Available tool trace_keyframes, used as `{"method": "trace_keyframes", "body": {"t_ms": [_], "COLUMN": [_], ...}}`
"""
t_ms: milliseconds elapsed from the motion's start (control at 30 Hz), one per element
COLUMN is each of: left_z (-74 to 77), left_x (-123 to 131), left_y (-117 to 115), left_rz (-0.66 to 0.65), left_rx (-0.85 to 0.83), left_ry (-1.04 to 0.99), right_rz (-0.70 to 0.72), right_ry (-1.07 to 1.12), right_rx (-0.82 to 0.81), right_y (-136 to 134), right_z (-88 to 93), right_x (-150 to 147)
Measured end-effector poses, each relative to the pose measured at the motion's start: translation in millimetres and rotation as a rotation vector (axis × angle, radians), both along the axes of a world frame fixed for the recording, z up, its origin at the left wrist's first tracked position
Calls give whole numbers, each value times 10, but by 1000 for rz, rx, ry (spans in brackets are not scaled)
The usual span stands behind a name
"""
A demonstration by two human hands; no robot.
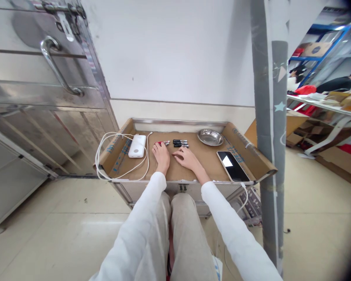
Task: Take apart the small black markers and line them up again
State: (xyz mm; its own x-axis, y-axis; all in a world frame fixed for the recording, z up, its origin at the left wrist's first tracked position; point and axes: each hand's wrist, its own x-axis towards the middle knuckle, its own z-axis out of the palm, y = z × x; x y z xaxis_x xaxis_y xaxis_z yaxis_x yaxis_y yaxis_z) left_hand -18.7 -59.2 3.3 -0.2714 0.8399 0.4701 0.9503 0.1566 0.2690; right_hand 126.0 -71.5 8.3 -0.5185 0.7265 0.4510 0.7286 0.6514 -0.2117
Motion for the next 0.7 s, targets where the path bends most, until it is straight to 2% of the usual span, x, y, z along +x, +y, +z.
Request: {"method": "trace_keyframes", "body": {"t_ms": [133, 233, 500, 700], "left_z": [-21, -22, 7, -7], "left_x": [-3, -11, -26, -18], "left_y": [9, 7, 13, 24], "left_rz": [-6, -41, -249, -289], "left_rx": [2, 16, 77, 104], "left_ry": [6, -12, -175, -220], "right_rz": [-171, -226, -221, -191], "right_ry": [-9, 5, 92, 87], "right_rx": [-3, -9, -25, -42], "right_y": [85, 115, 87, 93], "right_z": [-77, -105, -77, -84], "right_x": [24, 48, 63, 56]}}
